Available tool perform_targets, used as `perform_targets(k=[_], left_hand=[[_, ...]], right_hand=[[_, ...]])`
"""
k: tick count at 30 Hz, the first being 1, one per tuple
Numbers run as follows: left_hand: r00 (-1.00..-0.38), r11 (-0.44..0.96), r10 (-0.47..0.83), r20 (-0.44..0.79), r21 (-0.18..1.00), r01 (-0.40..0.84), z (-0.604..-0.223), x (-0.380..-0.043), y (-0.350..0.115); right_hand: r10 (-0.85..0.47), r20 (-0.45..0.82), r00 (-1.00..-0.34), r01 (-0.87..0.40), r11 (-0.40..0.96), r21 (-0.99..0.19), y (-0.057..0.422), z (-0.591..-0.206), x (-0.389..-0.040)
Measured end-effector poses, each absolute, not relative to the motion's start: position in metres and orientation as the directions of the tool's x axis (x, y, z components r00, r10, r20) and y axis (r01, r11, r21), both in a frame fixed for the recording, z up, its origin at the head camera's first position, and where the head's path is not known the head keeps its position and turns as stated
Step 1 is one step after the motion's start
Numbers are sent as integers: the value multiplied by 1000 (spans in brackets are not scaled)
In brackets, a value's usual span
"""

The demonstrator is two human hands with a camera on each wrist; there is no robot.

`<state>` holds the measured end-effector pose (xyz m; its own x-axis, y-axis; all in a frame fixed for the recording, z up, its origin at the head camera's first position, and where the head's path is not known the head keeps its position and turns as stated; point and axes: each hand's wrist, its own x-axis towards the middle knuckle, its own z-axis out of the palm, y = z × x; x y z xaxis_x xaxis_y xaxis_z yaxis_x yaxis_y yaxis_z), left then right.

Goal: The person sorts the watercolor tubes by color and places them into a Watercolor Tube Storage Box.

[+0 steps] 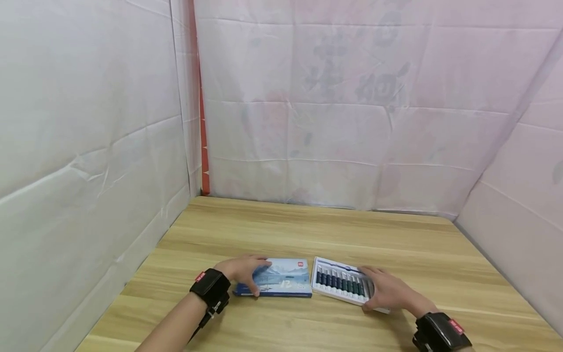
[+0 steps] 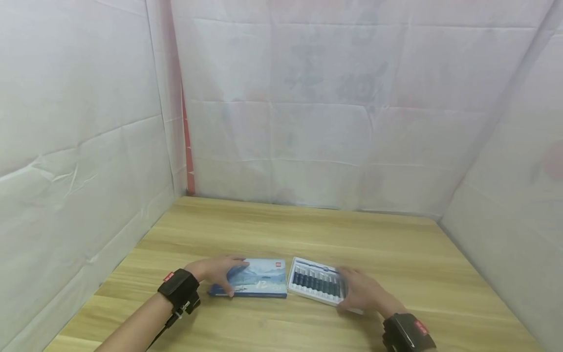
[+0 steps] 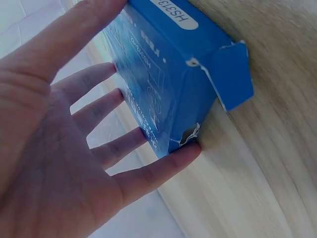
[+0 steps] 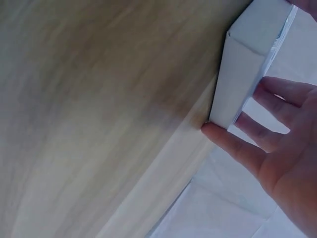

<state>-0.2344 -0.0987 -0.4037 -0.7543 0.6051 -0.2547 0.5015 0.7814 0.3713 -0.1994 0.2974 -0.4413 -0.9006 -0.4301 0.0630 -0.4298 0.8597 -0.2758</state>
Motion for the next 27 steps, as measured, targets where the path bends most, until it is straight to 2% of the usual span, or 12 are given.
perform_targets(k=[8,27], left_hand=[[-753,786,603,-265,363,501,-403,-239,-94],[-704,750,651,-283,385,538,-401,-245,-86]], right_hand=[[-476,19,-879,-455,827,-329,294,-435,-200],[-552,-12,-834,-507,774,-380,297,-441,-212]])
